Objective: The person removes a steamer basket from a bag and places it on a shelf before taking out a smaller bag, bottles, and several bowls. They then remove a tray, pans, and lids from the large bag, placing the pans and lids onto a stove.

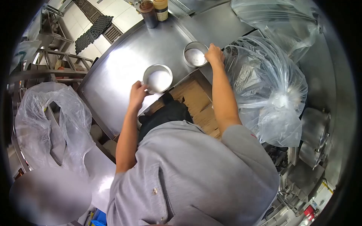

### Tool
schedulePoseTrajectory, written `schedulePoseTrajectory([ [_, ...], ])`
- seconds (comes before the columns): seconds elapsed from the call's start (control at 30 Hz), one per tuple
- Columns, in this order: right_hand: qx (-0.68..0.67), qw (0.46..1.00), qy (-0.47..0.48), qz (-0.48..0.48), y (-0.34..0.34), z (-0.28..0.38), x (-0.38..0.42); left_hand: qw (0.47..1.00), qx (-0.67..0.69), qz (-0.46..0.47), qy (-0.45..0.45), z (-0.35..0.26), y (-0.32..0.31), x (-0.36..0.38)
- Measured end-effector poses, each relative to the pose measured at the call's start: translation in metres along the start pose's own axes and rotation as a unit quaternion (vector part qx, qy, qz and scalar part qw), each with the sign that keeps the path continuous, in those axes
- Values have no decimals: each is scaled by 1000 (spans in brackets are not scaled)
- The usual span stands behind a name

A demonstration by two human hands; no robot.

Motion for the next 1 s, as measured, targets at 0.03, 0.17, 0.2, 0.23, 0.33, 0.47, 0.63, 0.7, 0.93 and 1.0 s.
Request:
schedulePoseTrajectory([
  [0.03,-4,1000,-5,12,7,0,3,999,20,-6,32,15,-18,-20],
  [0.17,-27,1000,3,-10,34,10,8,1000,-20,5,9,7,-64,-50],
  [0.2,-38,999,17,18,26,9,0,994,-101,29,15,-2,-69,-48],
  [0.23,-42,998,35,-4,32,15,2,981,-184,26,-48,18,-77,-67],
  [0.33,-40,980,175,-82,42,54,3,969,-220,100,-57,9,-77,-41],
  [0.47,-174,943,282,29,64,199,79,978,-71,130,-145,-84,30,74],
  [0.63,-297,718,618,124,94,405,269,931,104,-244,-252,-118,315,227],
  [0.7,-299,606,708,205,91,468,353,917,-66,-374,-119,-85,413,257],
  [0.93,91,541,817,180,-29,675,487,889,-13,-435,-141,-57,576,306],
  [1.0,-97,562,814,113,-27,728,466,875,110,-408,-235,-64,591,313],
])
Point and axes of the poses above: each hand's wrist, its own x-axis away from the middle knuckle, its own y-axis out of the back of the hand, z = x × y, the point moved 9 cm from there along -x, towards the middle knuckle, and after that the axes turned 3 degrees about -x, right-handed, at the moved point
